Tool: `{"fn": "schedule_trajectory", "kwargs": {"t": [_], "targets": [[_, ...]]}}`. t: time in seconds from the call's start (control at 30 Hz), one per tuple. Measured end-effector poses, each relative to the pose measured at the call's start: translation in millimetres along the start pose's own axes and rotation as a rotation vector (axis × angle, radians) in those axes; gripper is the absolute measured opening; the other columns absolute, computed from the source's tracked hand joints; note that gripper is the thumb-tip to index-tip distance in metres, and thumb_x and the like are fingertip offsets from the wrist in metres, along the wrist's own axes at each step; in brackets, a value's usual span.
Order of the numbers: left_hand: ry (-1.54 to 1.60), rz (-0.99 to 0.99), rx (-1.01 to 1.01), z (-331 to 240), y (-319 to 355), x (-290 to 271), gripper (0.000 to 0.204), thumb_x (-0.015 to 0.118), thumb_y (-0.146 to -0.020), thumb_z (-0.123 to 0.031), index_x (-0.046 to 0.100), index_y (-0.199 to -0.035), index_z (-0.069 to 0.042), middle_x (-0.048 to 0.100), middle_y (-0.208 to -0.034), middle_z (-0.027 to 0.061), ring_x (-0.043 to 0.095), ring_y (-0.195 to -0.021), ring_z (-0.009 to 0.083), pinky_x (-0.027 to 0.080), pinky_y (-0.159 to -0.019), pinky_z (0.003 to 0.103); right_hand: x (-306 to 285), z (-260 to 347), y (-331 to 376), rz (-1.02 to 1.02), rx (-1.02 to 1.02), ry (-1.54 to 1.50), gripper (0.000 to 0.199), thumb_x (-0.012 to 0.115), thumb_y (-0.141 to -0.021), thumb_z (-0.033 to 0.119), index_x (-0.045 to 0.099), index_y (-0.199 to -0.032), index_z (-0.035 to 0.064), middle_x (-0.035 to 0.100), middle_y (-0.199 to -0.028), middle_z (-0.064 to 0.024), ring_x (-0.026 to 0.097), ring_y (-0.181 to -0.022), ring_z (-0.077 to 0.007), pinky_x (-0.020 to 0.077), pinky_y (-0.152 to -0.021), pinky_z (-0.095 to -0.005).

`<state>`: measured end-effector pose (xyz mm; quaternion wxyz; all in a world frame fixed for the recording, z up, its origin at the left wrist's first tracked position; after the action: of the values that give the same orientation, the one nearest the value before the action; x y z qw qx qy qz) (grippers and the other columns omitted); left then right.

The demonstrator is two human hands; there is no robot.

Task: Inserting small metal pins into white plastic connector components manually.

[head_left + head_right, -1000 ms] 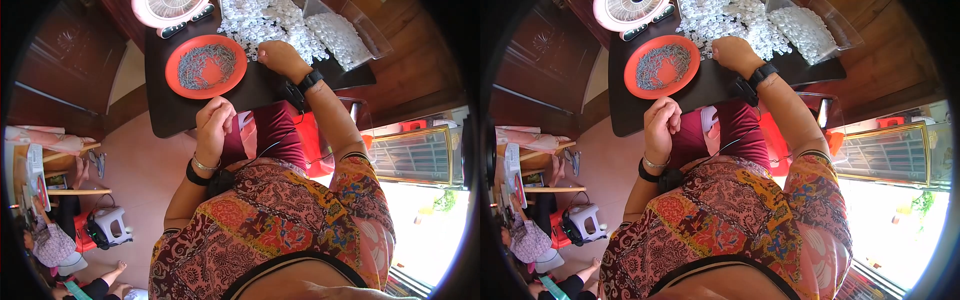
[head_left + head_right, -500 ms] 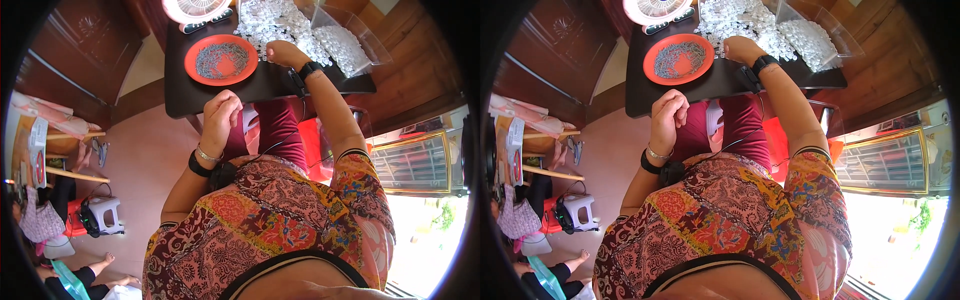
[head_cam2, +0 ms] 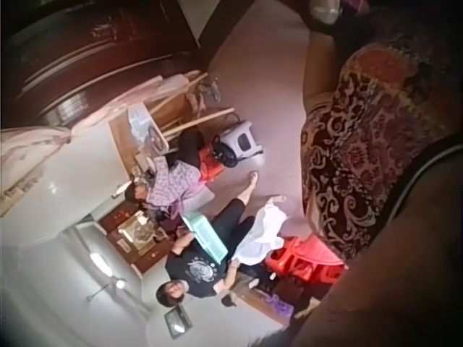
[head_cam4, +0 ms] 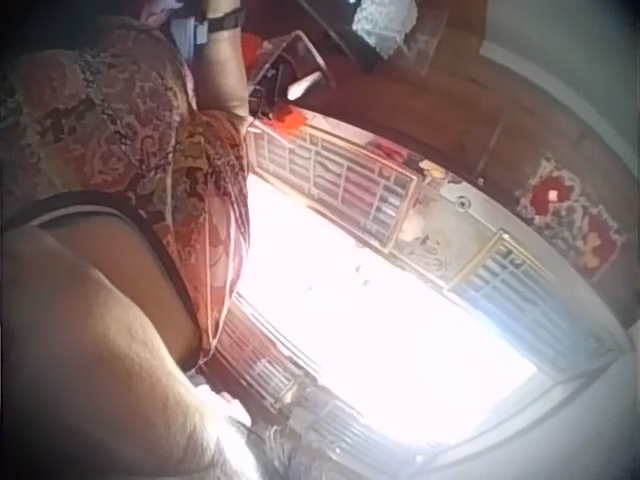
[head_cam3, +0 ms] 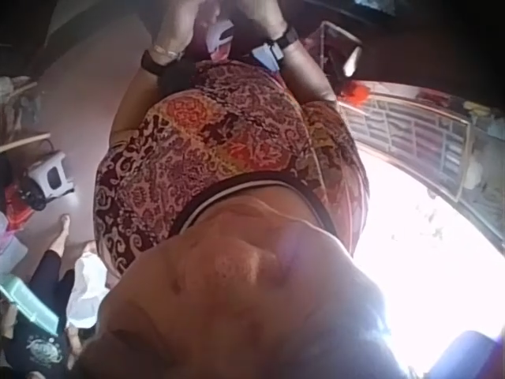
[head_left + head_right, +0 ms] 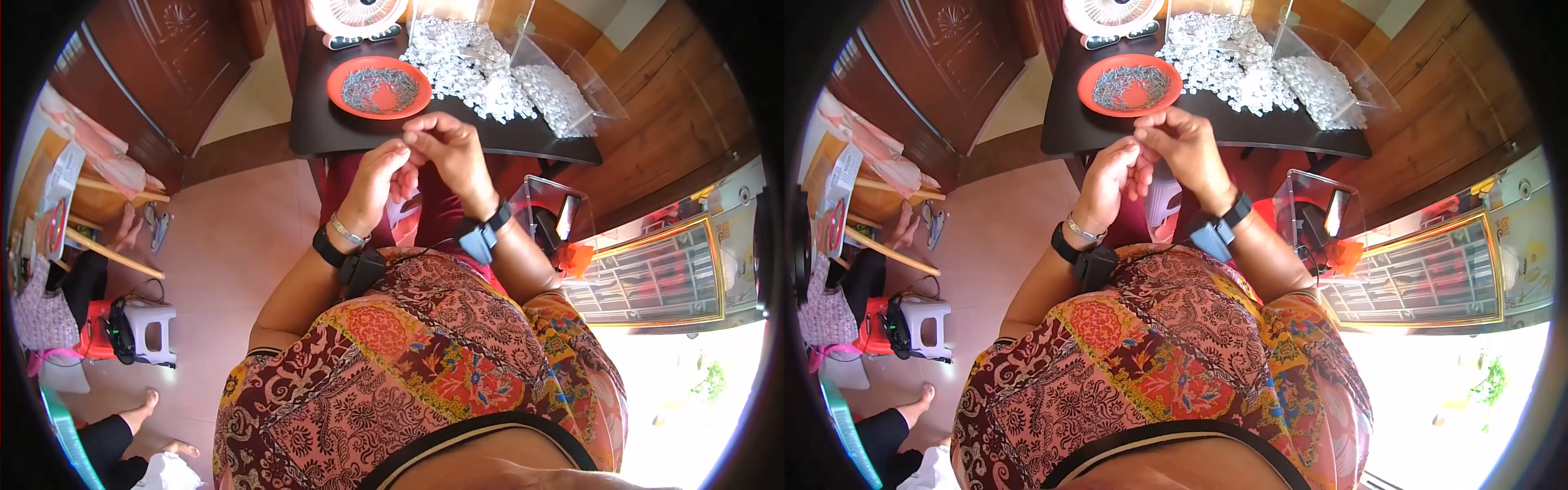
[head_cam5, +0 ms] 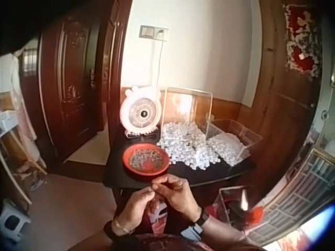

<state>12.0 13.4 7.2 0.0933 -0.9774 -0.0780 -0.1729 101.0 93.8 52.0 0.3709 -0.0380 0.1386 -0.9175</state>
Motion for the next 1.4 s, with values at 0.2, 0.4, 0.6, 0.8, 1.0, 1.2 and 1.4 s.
{"fn": "schedule_trajectory", "kwargs": {"t": [0.2,0.4,0.6,0.8,1.0,1.2,1.4], "targets": [[0.137,0.004,-0.089,11,14,0,0.024,0.044,-0.094,-0.026,0.056,-0.096,-0.005,0.056,-0.069,0.001,0.052,-0.054,0.0076,0.038,-0.047,0.018,20,-6,28,-0.067,-0.007,-0.242,0.005,0.061,-0.087,0.001,0.062,-0.093,-0.0003,0.063,-0.073,-0.0046,0.056,-0.052,-0.0089,0.0461,-0.047,-0.0219],[0.241,-0.03,0.026,7,20,-5,0.022,0.045,-0.093,-0.023,0.056,-0.092,-0.004,0.054,-0.065,0.0024,0.051,-0.053,0.0098,0.039,-0.048,0.02,37,-10,28,-0.028,0.016,-0.301,0.007,0.058,-0.089,0.003,0.062,-0.093,-0.0005,0.062,-0.071,-0.0085,0.056,-0.048,-0.0148,0.0477,-0.043,-0.0269],[0.189,-0.14,0.024,-5,35,-14,0.021,0.045,-0.092,-0.022,0.054,-0.08,-0.006,0.051,-0.062,0.0001,0.049,-0.051,0.0076,0.036,-0.044,0.019,49,-8,37,0.002,0.046,-0.251,0.008,0.057,-0.09,0.004,0.06,-0.096,-0.0008,0.061,-0.07,-0.0085,0.057,-0.053,-0.0138,0.0473,-0.051,-0.0262],[0.126,-0.141,0.088,-1,36,-20,0.021,0.045,-0.092,-0.022,0.054,-0.081,-0.006,0.051,-0.063,0.0004,0.05,-0.051,0.0081,0.037,-0.043,0.019,53,5,43,0.032,0.081,-0.146,0.004,0.059,-0.089,0.004,0.055,-0.089,0.0011,0.062,-0.069,-0.0079,0.058,-0.056,-0.0137,0.0466,-0.053,-0.0242],[0.207,-0.067,0.091,1,33,-9,0.019,0.044,-0.093,-0.021,0.053,-0.086,-0.005,0.052,-0.066,0.002,0.051,-0.055,0.0093,0.039,-0.048,0.02,42,3,46,-0.003,0.072,-0.196,0.006,0.058,-0.09,0.005,0.055,-0.087,0.0006,0.062,-0.068,-0.0096,0.059,-0.055,-0.015,0.0479,-0.053,-0.0256],[0.172,-0.146,0.034,3,24,-25,0.02,0.046,-0.092,-0.021,0.05,-0.078,-0.007,0.047,-0.061,-0.0001,0.049,-0.051,0.0098,0.035,-0.045,0.02,8,-4,9,-0.059,0.032,0.238,0.02,0.062,-0.09,0.021,0.062,-0.091,0.0008,0.062,-0.077,0.0001,0.053,-0.062,-0.0064,0.0428,-0.052,-0.0221],[0.15,-0.207,0.031,-2,8,-48,0.018,0.043,-0.089,-0.02,0.046,-0.076,-0.008,0.046,-0.061,-0.0002,0.048,-0.05,0.0102,0.034,-0.044,0.021,-68,-63,-103,-0.3,0.045,1.023,0.049,0.066,-0.079,0.038,0.059,-0.105,-0.0031,0.067,-0.069,-0.0135,0.067,-0.061,-0.0224,0.0519,-0.06,-0.031]]}}
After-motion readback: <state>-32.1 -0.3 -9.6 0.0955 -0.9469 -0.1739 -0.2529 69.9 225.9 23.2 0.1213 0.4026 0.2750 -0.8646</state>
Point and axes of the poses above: each hand's wrist, its own y-axis away from the middle knuckle, its own x-axis out of the palm, z = x × y, the point moved 6 cm from there along -y, towards the middle knuckle
